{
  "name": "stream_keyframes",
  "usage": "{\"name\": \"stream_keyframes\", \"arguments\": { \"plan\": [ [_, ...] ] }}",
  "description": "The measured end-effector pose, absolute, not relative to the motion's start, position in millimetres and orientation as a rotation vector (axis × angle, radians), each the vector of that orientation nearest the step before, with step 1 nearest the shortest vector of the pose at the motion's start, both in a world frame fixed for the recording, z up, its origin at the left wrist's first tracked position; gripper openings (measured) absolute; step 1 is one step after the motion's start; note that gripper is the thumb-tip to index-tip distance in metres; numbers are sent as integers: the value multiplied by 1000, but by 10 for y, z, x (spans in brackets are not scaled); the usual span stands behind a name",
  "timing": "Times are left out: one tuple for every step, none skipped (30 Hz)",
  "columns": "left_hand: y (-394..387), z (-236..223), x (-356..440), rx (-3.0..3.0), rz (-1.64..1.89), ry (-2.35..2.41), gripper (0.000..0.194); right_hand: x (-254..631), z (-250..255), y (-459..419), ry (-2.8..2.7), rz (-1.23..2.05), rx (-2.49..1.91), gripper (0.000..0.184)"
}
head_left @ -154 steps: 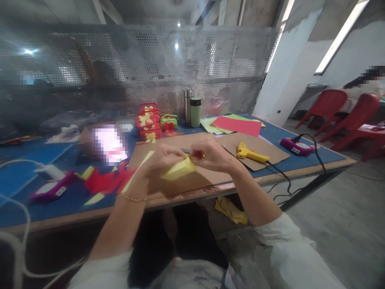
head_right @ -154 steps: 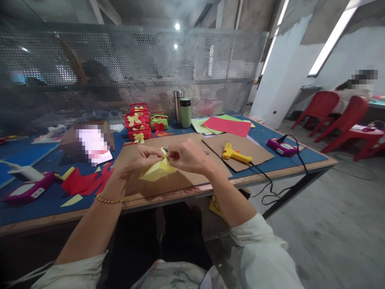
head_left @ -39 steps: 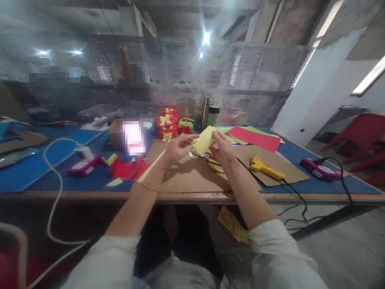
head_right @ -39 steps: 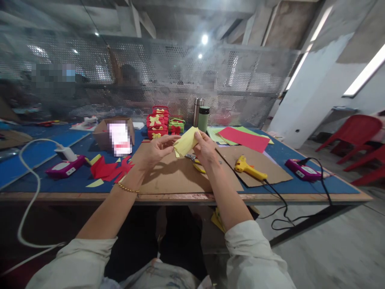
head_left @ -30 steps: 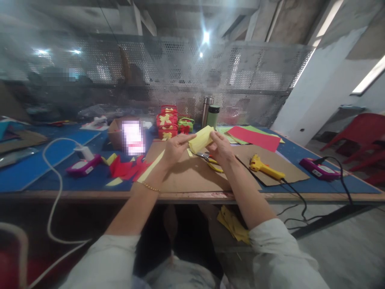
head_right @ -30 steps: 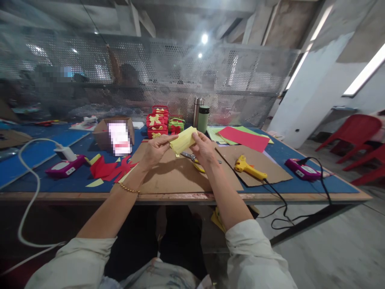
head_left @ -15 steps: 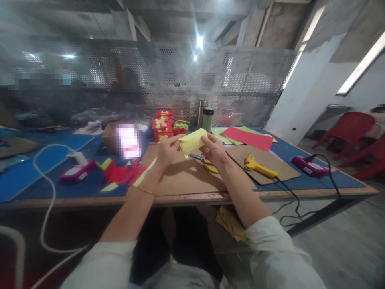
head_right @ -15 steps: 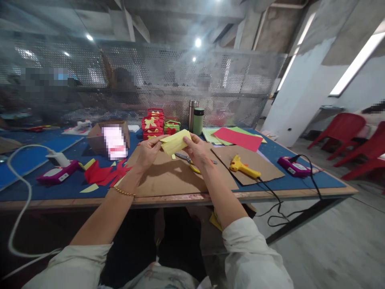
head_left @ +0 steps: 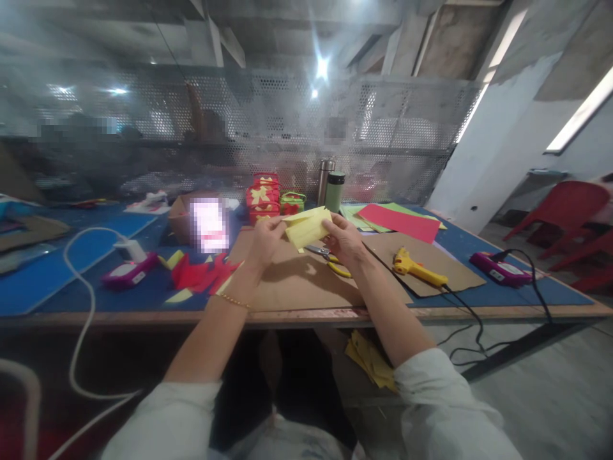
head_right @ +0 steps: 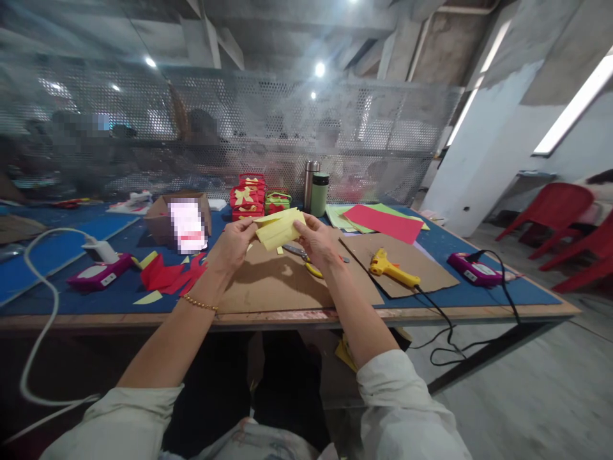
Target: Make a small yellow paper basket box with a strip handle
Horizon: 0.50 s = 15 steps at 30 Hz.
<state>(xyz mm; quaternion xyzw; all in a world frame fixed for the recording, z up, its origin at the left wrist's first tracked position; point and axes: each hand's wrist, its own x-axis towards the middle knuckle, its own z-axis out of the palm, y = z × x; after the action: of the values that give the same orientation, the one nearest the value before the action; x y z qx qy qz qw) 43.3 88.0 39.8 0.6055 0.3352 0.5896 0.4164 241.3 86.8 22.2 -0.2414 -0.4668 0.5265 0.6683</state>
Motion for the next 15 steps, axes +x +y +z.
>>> {"name": "stream_keyframes", "arguments": {
  "plan": [
    [891,393,438,1477,1484,824,22,2409,222,862,-1060,1189,-543,50],
    [901,391,444,1435,1487,803,24,2407,222,857,-1069,1191,-541,51],
    [908,392,450,1393,1488,781,26,2404,221,851,-1079,1194,-539,52],
    [911,397,457,1352,1486,759,30,2402,219,845,-1088,1195,-538,52],
    [909,404,462,1314,1485,742,33,2401,218,839,-1094,1193,-540,52],
    [903,413,468,1283,1484,732,35,2399,217,834,-1099,1192,-544,51],
    [894,423,472,1257,1484,728,36,2397,216,829,-1100,1190,-553,51],
    [885,431,477,1239,1487,728,36,2395,215,825,-1099,1189,-566,50],
    [875,438,481,1228,1490,728,36,2393,215,822,-1094,1188,-582,50],
    [867,443,484,1226,1493,728,36,2391,215,822,-1086,1187,-599,51],
    [861,447,488,1229,1496,725,36,2390,214,823,-1077,1186,-617,51],
    [857,449,492,1232,1494,720,36,2389,213,827,-1069,1184,-633,52],
    [855,452,495,1230,1487,715,36,2389,210,834,-1063,1180,-648,53],
    [854,454,500,1221,1475,709,37,2389,206,842,-1060,1172,-662,52],
    [853,456,504,1207,1456,700,38,2390,201,852,-1056,1161,-676,52]
  ]
}}
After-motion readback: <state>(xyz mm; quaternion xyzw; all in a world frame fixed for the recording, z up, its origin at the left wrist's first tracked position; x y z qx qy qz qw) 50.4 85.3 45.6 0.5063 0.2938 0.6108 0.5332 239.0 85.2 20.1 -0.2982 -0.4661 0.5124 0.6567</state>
